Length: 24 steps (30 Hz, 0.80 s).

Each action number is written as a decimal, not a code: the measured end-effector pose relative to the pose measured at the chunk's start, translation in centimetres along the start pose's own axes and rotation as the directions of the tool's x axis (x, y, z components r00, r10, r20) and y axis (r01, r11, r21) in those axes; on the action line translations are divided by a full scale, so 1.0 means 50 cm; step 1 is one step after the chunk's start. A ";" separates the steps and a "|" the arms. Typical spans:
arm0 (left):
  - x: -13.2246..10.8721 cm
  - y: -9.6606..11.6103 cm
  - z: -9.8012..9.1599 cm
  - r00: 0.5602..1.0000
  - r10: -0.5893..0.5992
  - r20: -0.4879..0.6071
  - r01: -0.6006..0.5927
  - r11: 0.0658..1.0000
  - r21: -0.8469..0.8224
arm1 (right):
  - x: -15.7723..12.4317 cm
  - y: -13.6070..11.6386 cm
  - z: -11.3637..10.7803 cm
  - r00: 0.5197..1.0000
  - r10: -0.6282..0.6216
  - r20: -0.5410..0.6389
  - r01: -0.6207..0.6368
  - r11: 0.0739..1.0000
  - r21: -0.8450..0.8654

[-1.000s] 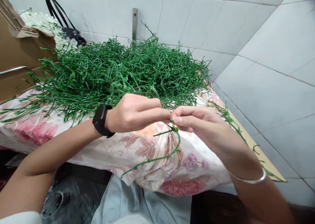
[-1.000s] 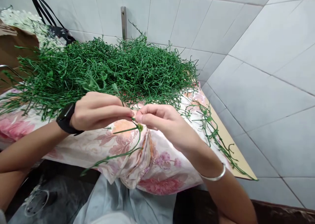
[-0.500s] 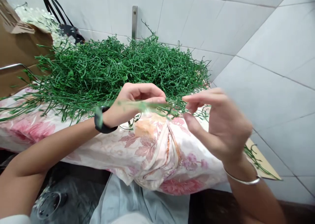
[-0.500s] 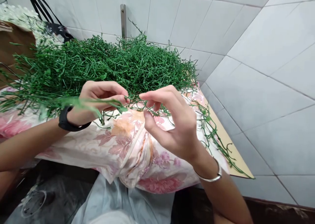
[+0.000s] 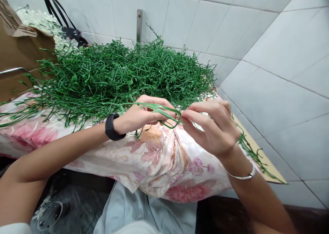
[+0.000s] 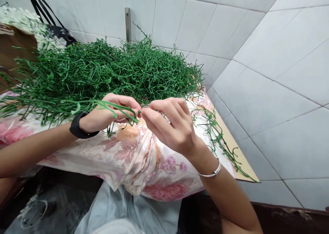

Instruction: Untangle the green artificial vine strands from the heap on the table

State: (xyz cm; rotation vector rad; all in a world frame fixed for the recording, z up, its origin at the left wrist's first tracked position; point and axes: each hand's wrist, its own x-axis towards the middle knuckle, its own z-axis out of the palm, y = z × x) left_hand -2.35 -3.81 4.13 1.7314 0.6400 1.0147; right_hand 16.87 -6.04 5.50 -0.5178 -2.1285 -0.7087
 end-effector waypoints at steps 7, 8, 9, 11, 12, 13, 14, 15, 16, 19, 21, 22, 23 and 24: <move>-0.011 0.007 -0.008 0.791 0.589 0.166 -0.513 0.490 0.705 | 0.013 0.002 0.001 0.740 0.389 0.549 -0.673 0.436 0.598; -0.013 0.005 -0.012 0.722 0.648 0.242 -0.545 0.317 0.776 | 0.013 0.005 0.003 0.674 0.381 0.634 -0.738 0.293 0.608; -0.015 0.004 -0.017 0.661 0.678 0.322 -0.557 0.155 0.816 | 0.013 0.008 0.006 0.616 0.364 0.699 -0.782 0.169 0.600; -0.017 0.000 -0.027 0.573 0.679 0.459 -0.554 -0.091 0.827 | 0.012 0.018 0.011 0.527 0.339 0.779 -0.826 -0.010 0.563; -0.018 -0.001 -0.031 0.551 0.672 0.496 -0.544 -0.162 0.824 | 0.011 0.023 0.012 0.500 0.340 0.797 -0.834 -0.060 0.549; -0.017 -0.001 -0.035 0.540 0.672 0.507 -0.527 -0.199 0.826 | 0.011 0.029 0.012 0.487 0.356 0.798 -0.836 -0.076 0.544; -0.017 -0.002 -0.038 0.541 0.681 0.493 -0.506 -0.205 0.838 | 0.012 0.035 0.010 0.486 0.391 0.782 -0.834 -0.060 0.549; -0.015 -0.002 -0.039 0.547 0.697 0.464 -0.482 -0.191 0.855 | 0.013 0.041 0.007 0.498 0.444 0.745 -0.827 -0.015 0.562; -0.014 -0.003 -0.040 0.553 0.712 0.433 -0.464 -0.169 0.870 | 0.015 0.047 0.002 0.518 0.512 0.685 -0.815 0.053 0.577; -0.006 -0.011 -0.040 0.556 0.729 0.399 -0.450 -0.140 0.882 | 0.019 0.065 -0.021 0.591 0.743 0.314 -0.747 0.357 0.561; 0.000 -0.021 -0.039 0.534 0.721 0.441 -0.473 -0.177 0.863 | 0.013 0.079 -0.041 0.641 0.766 0.035 -0.711 0.576 0.403; 0.002 -0.027 -0.037 0.526 0.713 0.464 -0.486 -0.196 0.852 | 0.005 0.087 -0.051 0.666 0.744 -0.044 -0.706 0.649 0.284; 0.005 -0.033 -0.036 0.521 0.705 0.481 -0.499 -0.205 0.842 | -0.006 0.096 -0.061 0.687 0.723 -0.075 -0.708 0.689 0.157; 0.007 -0.040 -0.033 0.521 0.701 0.487 -0.510 -0.202 0.836 | -0.021 0.106 -0.071 0.692 0.719 -0.062 -0.718 0.695 0.036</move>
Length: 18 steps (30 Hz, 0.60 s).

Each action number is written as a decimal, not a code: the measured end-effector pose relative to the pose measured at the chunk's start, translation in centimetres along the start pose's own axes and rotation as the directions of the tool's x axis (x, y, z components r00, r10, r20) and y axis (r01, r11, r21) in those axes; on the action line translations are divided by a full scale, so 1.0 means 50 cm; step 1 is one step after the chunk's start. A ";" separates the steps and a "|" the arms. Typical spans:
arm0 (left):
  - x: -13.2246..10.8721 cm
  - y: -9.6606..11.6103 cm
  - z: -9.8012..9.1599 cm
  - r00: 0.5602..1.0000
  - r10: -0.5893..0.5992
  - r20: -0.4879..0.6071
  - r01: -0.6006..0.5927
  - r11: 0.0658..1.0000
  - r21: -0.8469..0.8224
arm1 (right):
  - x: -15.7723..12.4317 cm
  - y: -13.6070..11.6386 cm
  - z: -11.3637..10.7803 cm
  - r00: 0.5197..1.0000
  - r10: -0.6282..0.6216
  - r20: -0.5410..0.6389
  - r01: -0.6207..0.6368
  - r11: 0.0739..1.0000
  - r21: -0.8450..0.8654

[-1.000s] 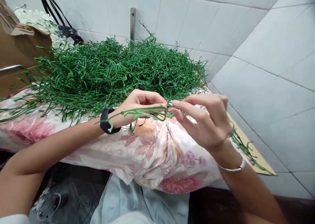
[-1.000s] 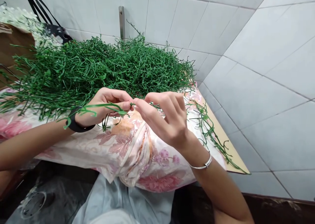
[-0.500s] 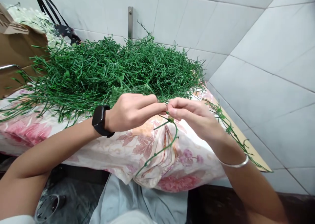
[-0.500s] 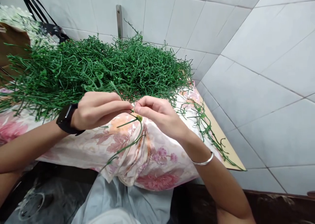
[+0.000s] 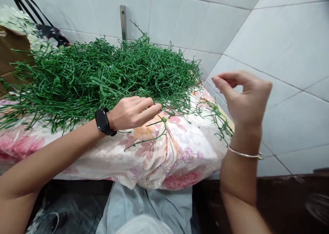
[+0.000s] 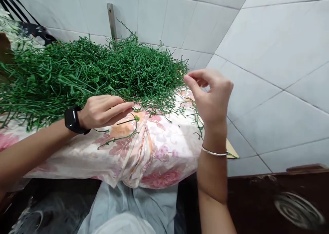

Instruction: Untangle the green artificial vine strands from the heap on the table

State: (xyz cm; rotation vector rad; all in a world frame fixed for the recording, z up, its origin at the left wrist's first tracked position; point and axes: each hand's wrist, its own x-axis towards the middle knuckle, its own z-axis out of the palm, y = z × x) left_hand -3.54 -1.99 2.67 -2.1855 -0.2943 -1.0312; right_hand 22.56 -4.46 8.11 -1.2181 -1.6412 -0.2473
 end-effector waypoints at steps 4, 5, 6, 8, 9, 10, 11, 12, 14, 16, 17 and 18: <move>-0.007 0.008 0.020 0.997 -0.060 0.037 0.063 0.996 -0.059 | -0.030 0.075 -0.049 0.972 0.180 0.153 -0.115 0.927 -0.358; -0.008 0.010 0.023 0.996 -0.073 0.055 0.077 0.995 -0.071 | -0.040 0.090 -0.061 0.960 0.219 0.172 -0.136 0.909 -0.395; -0.009 0.011 0.025 0.994 -0.083 0.073 0.089 0.993 -0.080 | -0.050 0.101 -0.072 0.950 0.246 0.195 -0.146 0.897 -0.418; -0.009 0.013 0.028 0.991 -0.094 0.096 0.103 0.990 -0.098 | -0.067 0.113 -0.091 0.937 0.273 0.218 -0.152 0.880 -0.451; -0.009 0.014 0.028 0.990 -0.098 0.097 0.109 0.988 -0.108 | -0.074 0.114 -0.098 0.932 0.284 0.223 -0.151 0.867 -0.474; -0.008 0.014 0.029 0.990 -0.104 0.097 0.115 0.986 -0.118 | -0.079 0.112 -0.103 0.926 0.299 0.230 -0.150 0.851 -0.503; -0.008 0.015 0.029 0.989 -0.109 0.096 0.121 0.984 -0.128 | -0.083 0.109 -0.107 0.918 0.316 0.241 -0.147 0.833 -0.533; -0.007 0.015 0.029 0.988 -0.114 0.101 0.127 0.982 -0.139 | -0.085 0.106 -0.109 0.906 0.334 0.258 -0.143 0.818 -0.557; -0.007 0.016 0.029 0.985 -0.122 0.124 0.142 0.976 -0.164 | -0.088 0.101 -0.111 0.881 0.361 0.305 -0.136 0.812 -0.567; -0.007 0.018 0.029 0.980 -0.135 0.145 0.162 0.969 -0.186 | -0.090 0.102 -0.112 0.864 0.376 0.334 -0.153 0.830 -0.537; -0.007 0.019 0.028 0.978 -0.143 0.151 0.171 0.966 -0.196 | -0.091 0.104 -0.113 0.861 0.378 0.340 -0.165 0.840 -0.517; -0.007 0.020 0.028 0.977 -0.150 0.153 0.179 0.963 -0.203 | -0.093 0.106 -0.114 0.859 0.379 0.344 -0.174 0.848 -0.501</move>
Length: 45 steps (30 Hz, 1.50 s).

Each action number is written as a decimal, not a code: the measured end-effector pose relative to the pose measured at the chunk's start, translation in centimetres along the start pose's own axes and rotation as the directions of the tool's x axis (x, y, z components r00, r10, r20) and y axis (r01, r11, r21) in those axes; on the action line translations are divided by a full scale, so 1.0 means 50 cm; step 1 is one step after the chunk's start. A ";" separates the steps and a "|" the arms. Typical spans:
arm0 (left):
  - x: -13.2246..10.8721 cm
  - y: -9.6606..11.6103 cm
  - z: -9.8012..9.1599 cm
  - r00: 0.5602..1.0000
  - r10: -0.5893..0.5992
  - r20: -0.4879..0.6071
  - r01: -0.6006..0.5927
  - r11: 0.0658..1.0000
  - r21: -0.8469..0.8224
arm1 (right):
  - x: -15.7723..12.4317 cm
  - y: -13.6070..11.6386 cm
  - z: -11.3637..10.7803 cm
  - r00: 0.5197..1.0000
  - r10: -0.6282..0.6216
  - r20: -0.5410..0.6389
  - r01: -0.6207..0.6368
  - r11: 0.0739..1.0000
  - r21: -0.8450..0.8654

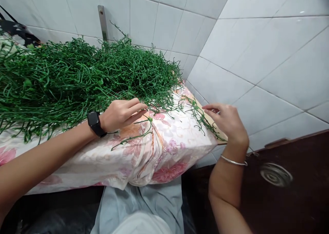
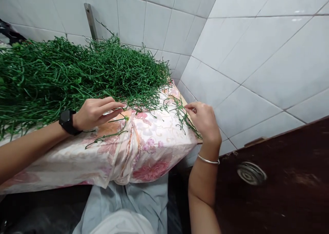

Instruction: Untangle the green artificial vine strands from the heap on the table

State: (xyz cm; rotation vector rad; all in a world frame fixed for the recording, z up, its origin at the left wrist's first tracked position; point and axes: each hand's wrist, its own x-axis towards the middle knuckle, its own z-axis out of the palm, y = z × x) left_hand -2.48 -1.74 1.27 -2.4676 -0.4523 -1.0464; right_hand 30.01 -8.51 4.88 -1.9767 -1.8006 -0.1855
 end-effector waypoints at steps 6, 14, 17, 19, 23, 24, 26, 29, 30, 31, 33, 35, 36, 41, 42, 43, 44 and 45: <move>-0.002 0.004 0.001 1.000 0.005 -0.030 -0.005 1.000 -0.012 | -0.021 -0.035 -0.004 0.986 -0.023 -0.167 0.070 0.957 0.280; -0.004 0.007 0.002 0.998 0.044 -0.044 -0.044 0.999 -0.005 | -0.041 -0.228 0.048 0.883 -0.467 0.053 0.347 0.725 0.595; -0.004 0.008 0.001 0.995 0.072 -0.072 -0.071 0.997 0.010 | -0.026 -0.256 0.072 0.844 -0.530 0.078 0.395 0.713 0.579; -0.004 0.009 0.001 0.995 0.047 -0.088 -0.045 0.999 0.019 | -0.014 -0.260 0.075 0.824 -0.560 0.084 0.412 0.696 0.588; 0.001 0.015 -0.001 0.974 -0.128 -0.188 0.128 0.992 -0.013 | 0.002 -0.263 0.054 0.811 -0.582 0.061 0.440 0.675 0.592; 0.002 0.016 -0.003 0.959 -0.180 -0.221 0.174 0.984 -0.048 | 0.006 -0.265 0.045 0.809 -0.585 0.048 0.451 0.673 0.587; 0.004 0.014 -0.007 0.917 -0.304 -0.257 0.268 0.949 -0.168 | 0.015 -0.267 0.031 0.821 -0.570 -0.016 0.480 0.676 0.559; 0.007 0.000 -0.016 0.809 -0.516 -0.281 0.416 0.840 -0.348 | 0.045 -0.264 0.022 0.858 -0.474 -0.198 0.506 0.712 0.488; 0.007 -0.007 -0.018 0.771 -0.563 -0.297 0.451 0.812 -0.370 | 0.061 -0.261 0.023 0.865 -0.431 -0.258 0.502 0.732 0.461; 0.007 -0.014 -0.020 0.743 -0.590 -0.315 0.476 0.798 -0.371 | 0.080 -0.258 0.026 0.866 -0.401 -0.298 0.497 0.755 0.428; 0.008 -0.026 -0.022 0.728 -0.594 -0.343 0.502 0.802 -0.322 | 0.123 -0.252 0.035 0.870 -0.388 -0.306 0.479 0.813 0.330; 0.007 -0.033 -0.020 0.751 -0.555 -0.357 0.496 0.832 -0.249 | 0.162 -0.252 0.046 0.882 -0.412 -0.228 0.461 0.852 0.247; 0.007 -0.035 -0.019 0.766 -0.535 -0.356 0.489 0.845 -0.216 | 0.175 -0.255 0.051 0.893 -0.405 -0.194 0.446 0.853 0.272; 0.004 -0.041 -0.007 0.762 -0.537 -0.362 0.522 0.840 -0.148 | 0.157 -0.288 0.076 0.828 -0.531 0.178 0.093 0.444 0.891; 0.004 -0.043 -0.006 0.748 -0.549 -0.374 0.536 0.831 -0.149 | 0.141 -0.295 0.083 0.769 -0.590 0.246 -0.030 0.352 0.936; 0.004 -0.044 -0.005 0.735 -0.556 -0.388 0.545 0.825 -0.151 | 0.125 -0.302 0.090 0.717 -0.634 0.290 -0.131 0.286 0.949; 0.005 -0.045 -0.005 0.725 -0.559 -0.404 0.548 0.822 -0.153 | 0.110 -0.307 0.097 0.674 -0.663 0.326 -0.215 0.245 0.945; 0.005 -0.046 -0.005 0.718 -0.554 -0.421 0.546 0.824 -0.153 | 0.097 -0.312 0.103 0.646 -0.674 0.358 -0.287 0.220 0.932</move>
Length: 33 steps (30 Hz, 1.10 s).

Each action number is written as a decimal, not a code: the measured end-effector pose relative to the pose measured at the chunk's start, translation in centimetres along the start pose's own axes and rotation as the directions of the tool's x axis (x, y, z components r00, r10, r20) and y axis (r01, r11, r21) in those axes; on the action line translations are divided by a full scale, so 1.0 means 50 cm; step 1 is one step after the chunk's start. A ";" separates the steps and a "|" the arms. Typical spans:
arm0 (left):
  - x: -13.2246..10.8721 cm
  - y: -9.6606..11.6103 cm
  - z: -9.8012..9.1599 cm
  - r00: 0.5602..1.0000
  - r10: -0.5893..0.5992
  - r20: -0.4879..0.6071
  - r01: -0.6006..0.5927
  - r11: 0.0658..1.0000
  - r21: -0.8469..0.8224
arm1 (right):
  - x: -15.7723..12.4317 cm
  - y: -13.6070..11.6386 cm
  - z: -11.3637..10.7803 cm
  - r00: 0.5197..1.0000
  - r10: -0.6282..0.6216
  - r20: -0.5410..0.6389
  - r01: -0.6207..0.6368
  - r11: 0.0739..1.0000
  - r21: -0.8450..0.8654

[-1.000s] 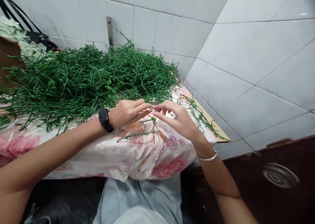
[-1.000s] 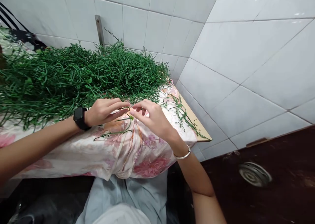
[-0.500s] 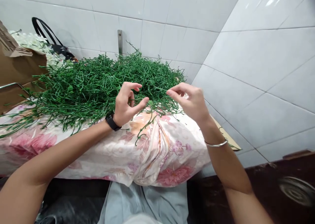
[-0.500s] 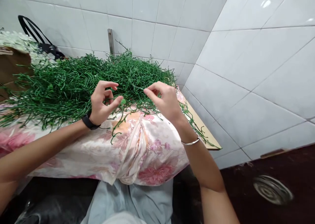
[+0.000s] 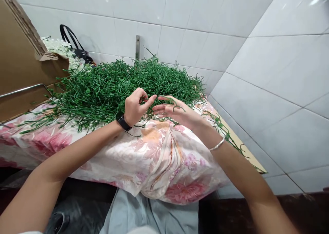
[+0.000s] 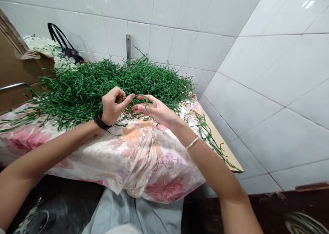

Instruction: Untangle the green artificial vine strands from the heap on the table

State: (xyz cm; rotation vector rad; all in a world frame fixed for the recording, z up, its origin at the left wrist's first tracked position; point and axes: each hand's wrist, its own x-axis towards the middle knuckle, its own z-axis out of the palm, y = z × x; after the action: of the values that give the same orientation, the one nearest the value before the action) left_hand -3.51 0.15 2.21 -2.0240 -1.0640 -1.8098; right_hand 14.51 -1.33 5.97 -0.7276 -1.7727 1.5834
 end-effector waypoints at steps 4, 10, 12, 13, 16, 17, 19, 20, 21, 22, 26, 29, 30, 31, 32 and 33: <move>0.004 -0.003 -0.004 0.997 0.062 -0.047 -0.060 0.997 0.040 | -0.005 0.005 0.015 0.997 0.048 -0.056 -0.038 0.985 0.171; 0.004 -0.012 -0.012 0.946 0.317 0.068 -0.321 0.890 0.323 | -0.019 -0.025 0.005 0.995 -0.049 -0.086 0.064 0.982 0.177; 0.003 -0.013 -0.010 0.926 0.358 0.119 -0.374 0.834 0.406 | -0.021 -0.019 0.013 0.998 -0.052 -0.043 0.058 0.988 0.140; 0.002 -0.013 -0.009 0.918 0.371 0.141 -0.395 0.813 0.427 | -0.021 -0.012 0.018 0.998 -0.048 -0.027 0.051 0.990 0.132; -0.001 -0.009 -0.005 0.923 0.349 0.165 -0.386 0.823 0.418 | -0.013 0.012 0.024 0.999 -0.012 -0.031 0.017 0.986 0.167; -0.001 -0.007 -0.004 0.933 0.324 0.155 -0.359 0.847 0.392 | -0.010 0.017 0.020 0.998 -0.012 -0.063 0.023 0.983 0.183; 0.002 -0.005 -0.004 0.955 0.266 0.135 -0.295 0.904 0.309 | -0.005 0.020 0.007 0.985 -0.038 -0.169 0.071 0.978 0.196; 0.003 -0.004 -0.004 0.961 0.240 0.135 -0.269 0.927 0.262 | -0.003 0.018 -0.003 0.971 -0.065 -0.228 0.110 0.976 0.189; 0.006 -0.004 -0.005 0.965 0.223 0.139 -0.250 0.943 0.220 | -0.002 0.014 -0.012 0.955 -0.097 -0.282 0.151 0.973 0.177; 0.008 -0.004 -0.006 0.967 0.210 0.144 -0.235 0.953 0.192 | -0.002 0.009 -0.021 0.938 -0.128 -0.322 0.188 0.969 0.161; 0.013 -0.005 -0.009 0.968 0.176 0.179 -0.209 0.960 0.187 | -0.004 -0.010 -0.043 0.888 -0.251 -0.385 0.300 0.951 0.073; 0.013 -0.006 -0.010 0.963 0.178 0.204 -0.218 0.957 0.193 | -0.009 -0.020 -0.047 0.865 -0.293 -0.406 0.323 0.946 0.005; 0.013 -0.007 -0.010 0.962 0.181 0.204 -0.221 0.955 0.195 | -0.011 -0.023 -0.048 0.861 -0.301 -0.411 0.318 0.948 -0.028; 0.013 -0.008 -0.010 0.962 0.183 0.201 -0.224 0.954 0.201 | -0.013 -0.026 -0.050 0.856 -0.313 -0.412 0.314 0.947 -0.068; 0.013 -0.008 -0.011 0.962 0.186 0.198 -0.227 0.951 0.209 | -0.015 -0.030 -0.052 0.851 -0.329 -0.410 0.311 0.944 -0.112; 0.014 -0.009 -0.012 0.963 0.188 0.195 -0.230 0.948 0.219 | -0.017 -0.033 -0.055 0.845 -0.349 -0.404 0.311 0.937 -0.157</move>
State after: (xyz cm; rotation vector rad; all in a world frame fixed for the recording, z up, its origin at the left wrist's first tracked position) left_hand -4.27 0.35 2.86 -2.0825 -1.0116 -1.3528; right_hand 17.19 -0.44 7.72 -0.6995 -1.5421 1.0275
